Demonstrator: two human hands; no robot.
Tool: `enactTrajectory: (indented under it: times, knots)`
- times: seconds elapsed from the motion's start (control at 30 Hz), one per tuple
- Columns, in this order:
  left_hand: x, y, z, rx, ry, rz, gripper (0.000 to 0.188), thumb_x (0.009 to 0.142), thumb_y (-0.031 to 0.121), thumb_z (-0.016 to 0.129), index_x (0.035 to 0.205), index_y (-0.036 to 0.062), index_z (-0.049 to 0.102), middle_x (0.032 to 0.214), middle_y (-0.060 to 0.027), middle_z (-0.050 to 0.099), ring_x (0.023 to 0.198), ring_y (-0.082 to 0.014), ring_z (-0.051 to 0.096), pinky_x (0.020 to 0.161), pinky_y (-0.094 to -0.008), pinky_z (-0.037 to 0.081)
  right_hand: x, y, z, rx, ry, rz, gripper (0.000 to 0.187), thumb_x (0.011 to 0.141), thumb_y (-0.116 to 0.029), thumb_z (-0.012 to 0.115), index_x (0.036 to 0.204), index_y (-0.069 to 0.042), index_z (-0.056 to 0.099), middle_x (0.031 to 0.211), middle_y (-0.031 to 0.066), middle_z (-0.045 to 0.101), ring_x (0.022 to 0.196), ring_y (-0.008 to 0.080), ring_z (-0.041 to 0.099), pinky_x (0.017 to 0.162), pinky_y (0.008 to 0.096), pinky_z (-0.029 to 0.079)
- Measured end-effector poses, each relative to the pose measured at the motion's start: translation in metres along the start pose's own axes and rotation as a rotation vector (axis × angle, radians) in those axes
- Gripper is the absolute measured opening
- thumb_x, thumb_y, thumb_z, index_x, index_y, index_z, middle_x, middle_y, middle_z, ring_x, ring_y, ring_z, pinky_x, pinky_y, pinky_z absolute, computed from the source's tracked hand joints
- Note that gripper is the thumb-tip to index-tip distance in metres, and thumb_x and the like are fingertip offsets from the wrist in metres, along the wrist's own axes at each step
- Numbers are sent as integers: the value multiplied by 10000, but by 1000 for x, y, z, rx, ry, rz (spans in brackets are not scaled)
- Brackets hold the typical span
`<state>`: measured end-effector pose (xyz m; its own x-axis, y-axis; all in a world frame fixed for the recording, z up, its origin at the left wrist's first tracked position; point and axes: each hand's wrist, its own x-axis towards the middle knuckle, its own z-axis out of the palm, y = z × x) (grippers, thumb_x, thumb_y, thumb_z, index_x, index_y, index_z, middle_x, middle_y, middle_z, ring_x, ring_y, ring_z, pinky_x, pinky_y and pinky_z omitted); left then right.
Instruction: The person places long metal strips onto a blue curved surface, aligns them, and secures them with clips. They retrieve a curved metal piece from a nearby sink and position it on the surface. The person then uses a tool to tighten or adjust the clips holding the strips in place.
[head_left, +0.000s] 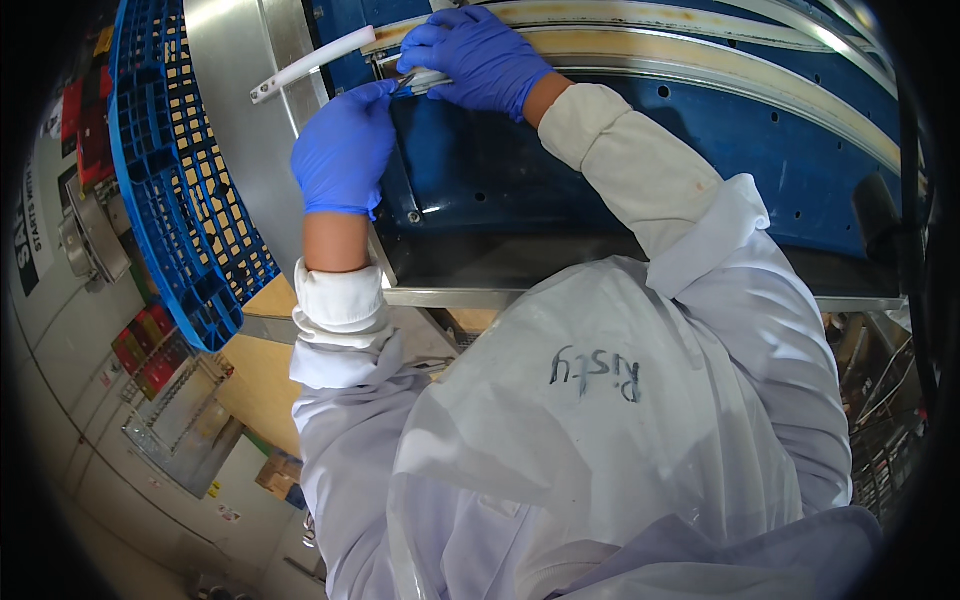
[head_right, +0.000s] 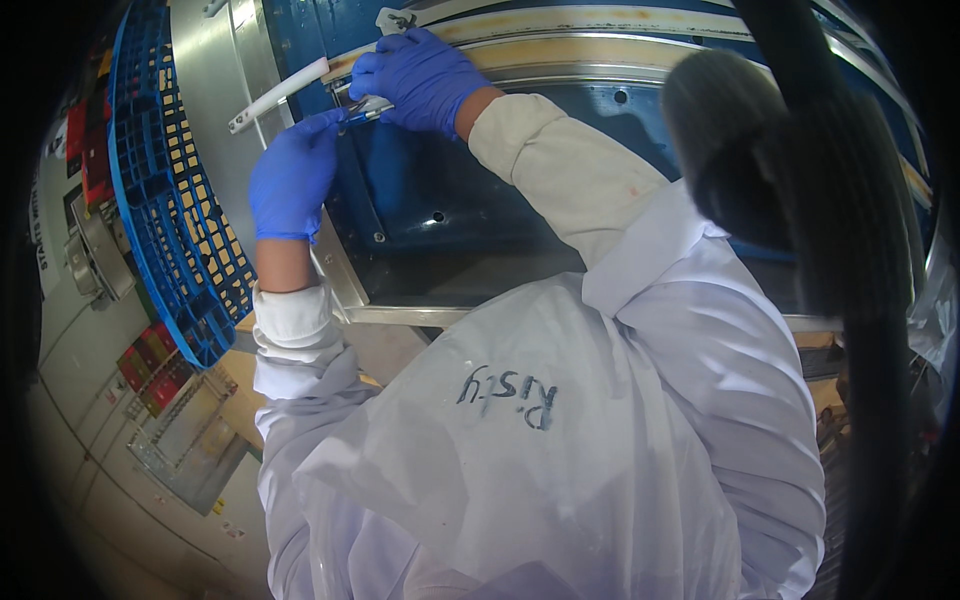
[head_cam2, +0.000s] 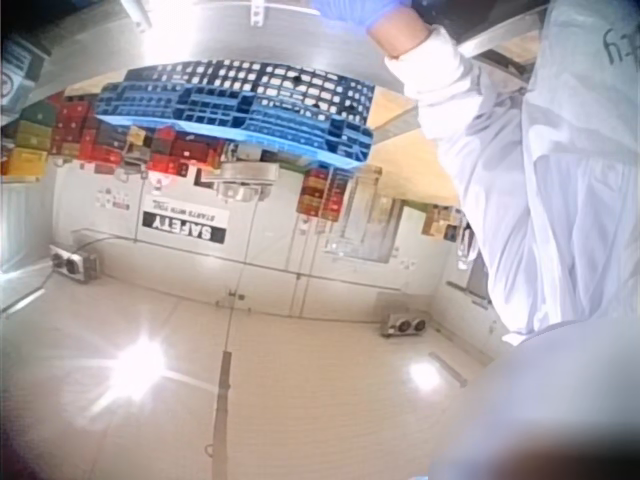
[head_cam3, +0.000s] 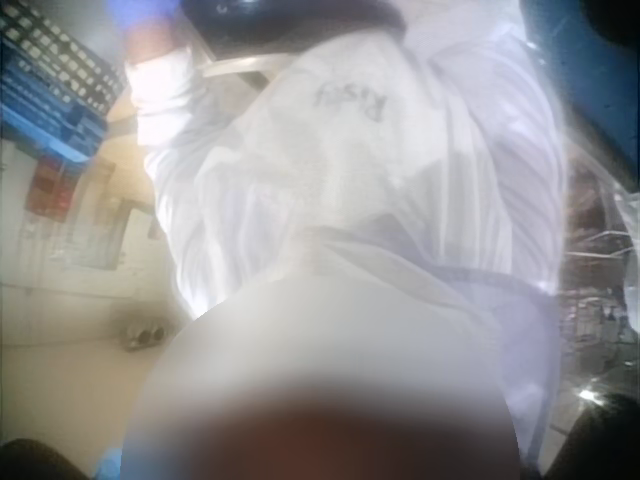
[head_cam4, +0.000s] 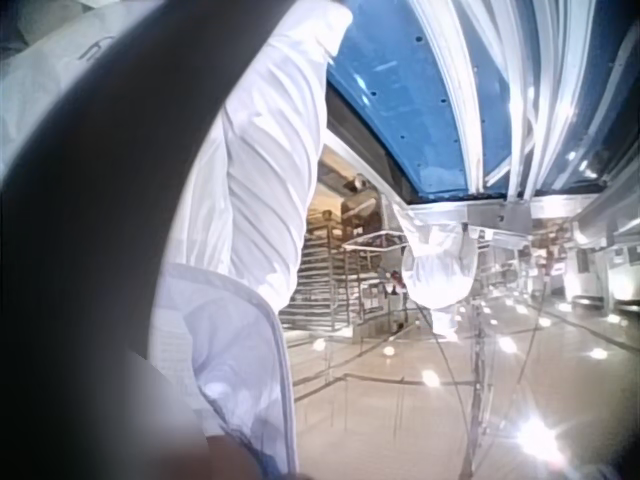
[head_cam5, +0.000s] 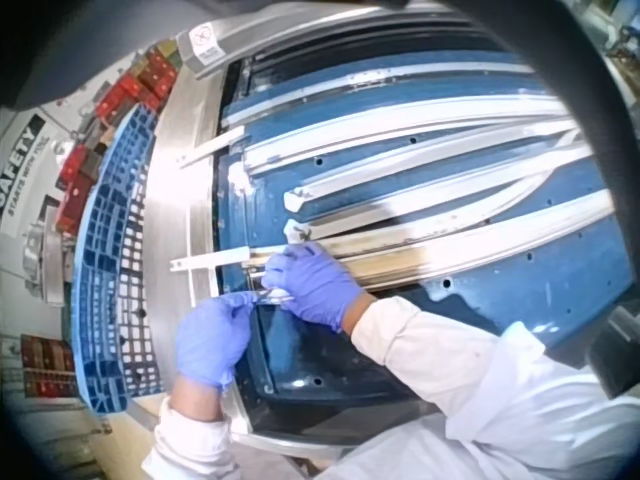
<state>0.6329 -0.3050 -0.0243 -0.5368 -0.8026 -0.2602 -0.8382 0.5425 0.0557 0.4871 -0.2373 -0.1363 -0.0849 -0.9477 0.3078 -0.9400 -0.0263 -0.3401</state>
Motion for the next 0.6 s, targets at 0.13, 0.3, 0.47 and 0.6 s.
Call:
enactTrajectory:
  times: [0.13, 0.3, 0.47, 0.6]
  knots:
    - [-1, 10, -3, 48, -25, -44, 256, 929, 343, 536, 1094, 276, 720, 1011, -88, 703, 924, -320, 669, 800, -403, 525, 0, -1, 0, 10, -14, -10, 307, 819, -278, 669, 1125, -295, 650, 1172, -49, 585, 1207, 204, 510, 1044, 428, 371]
    - [-3, 9, -6, 6, -25, -1, 256, 933, 336, 533, 1095, 271, 720, 1010, -95, 703, 924, -320, 669, 799, -407, 524, -2, 4, 3, 42, 30, -26, 323, 806, -258, 681, 1127, -284, 650, 1177, -47, 583, 1199, 203, 511, 1043, 418, 370]
    - [0, 13, 1, -3, -40, -53, 259, 929, 351, 536, 1097, 280, 719, 1013, -96, 702, 924, -319, 670, 809, -403, 525, -1, 3, 3, 59, 21, -26, 329, 803, -259, 689, 1128, -289, 650, 1172, -43, 586, 1183, 197, 516, 1032, 416, 376]
    - [4, 11, 4, 8, -37, -31, 262, 923, 364, 540, 1100, 287, 718, 1021, -88, 703, 926, -315, 671, 816, -400, 525, -1, 18, 7, 193, -47, -49, 325, 823, -304, 672, 1147, -300, 646, 1174, -43, 590, 1196, 185, 511, 1038, 415, 367]
